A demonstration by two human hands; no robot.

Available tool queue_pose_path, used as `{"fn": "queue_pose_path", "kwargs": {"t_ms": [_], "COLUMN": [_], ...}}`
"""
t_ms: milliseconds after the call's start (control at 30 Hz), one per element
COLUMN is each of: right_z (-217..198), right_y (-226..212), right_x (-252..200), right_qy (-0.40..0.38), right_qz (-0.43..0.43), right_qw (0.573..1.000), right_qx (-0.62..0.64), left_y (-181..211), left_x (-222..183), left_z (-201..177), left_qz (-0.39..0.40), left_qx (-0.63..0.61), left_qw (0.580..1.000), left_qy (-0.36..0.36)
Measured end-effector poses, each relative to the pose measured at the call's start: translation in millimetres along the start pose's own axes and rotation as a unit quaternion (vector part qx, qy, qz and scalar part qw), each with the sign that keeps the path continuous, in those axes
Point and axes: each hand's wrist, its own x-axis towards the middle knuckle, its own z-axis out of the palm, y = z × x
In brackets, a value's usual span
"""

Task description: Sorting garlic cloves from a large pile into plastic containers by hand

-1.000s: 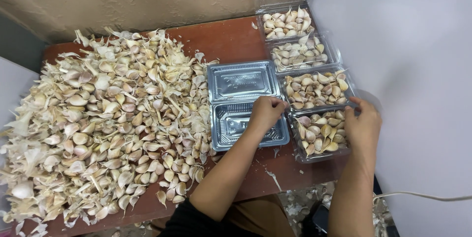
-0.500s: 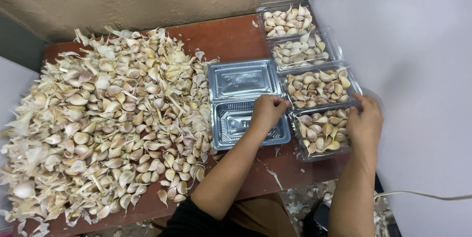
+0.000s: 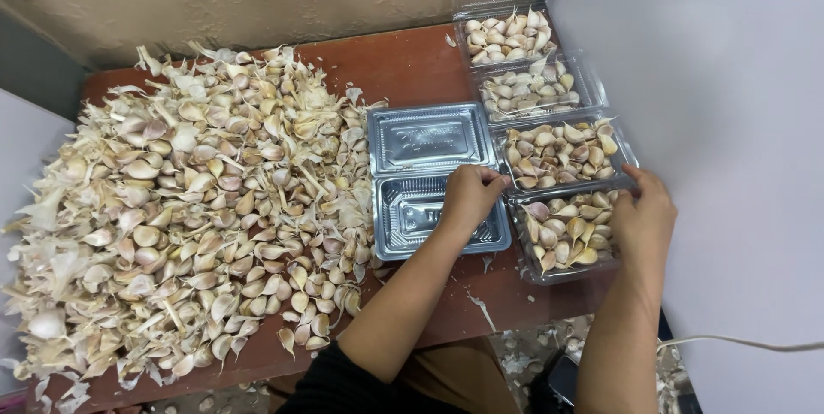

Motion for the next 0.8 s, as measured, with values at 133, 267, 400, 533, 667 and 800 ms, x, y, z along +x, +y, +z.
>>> {"fn": "queue_pose_path", "kwargs": {"t_ms": [133,267,400,533,667,800], "right_z": [-12,-30,-31,-34,-25,1], "right_y": [-17,-32,-28,-43,-32,15], "right_x": [-3,-18,-43,-60,-62,-60], "right_qy": [-0.013,0.004,0.039,0.049,0.036,0.054], "right_qz": [0.043,0.008,-0.014,0.008,-0.019,-0.068], "right_qw": [0.999,0.997,0.998,0.997,0.998,0.996], "right_qx": [0.011,0.083,0.056,0.051,0.04,0.004], "left_y": [9,30,73,72,46,38], "left_x": [-7,-27,-63,-91,-97,-106], "left_z": [-5,-18,-32,-18,5,5], "left_qz": [0.002,0.034,0.115,0.166,0.208,0.269], "left_qx": [-0.004,0.044,0.187,0.257,0.296,0.238], "left_qw": [1.0,0.998,0.973,0.94,0.918,0.927], "left_qy": [0.002,0.003,-0.069,-0.151,-0.162,-0.107]}}
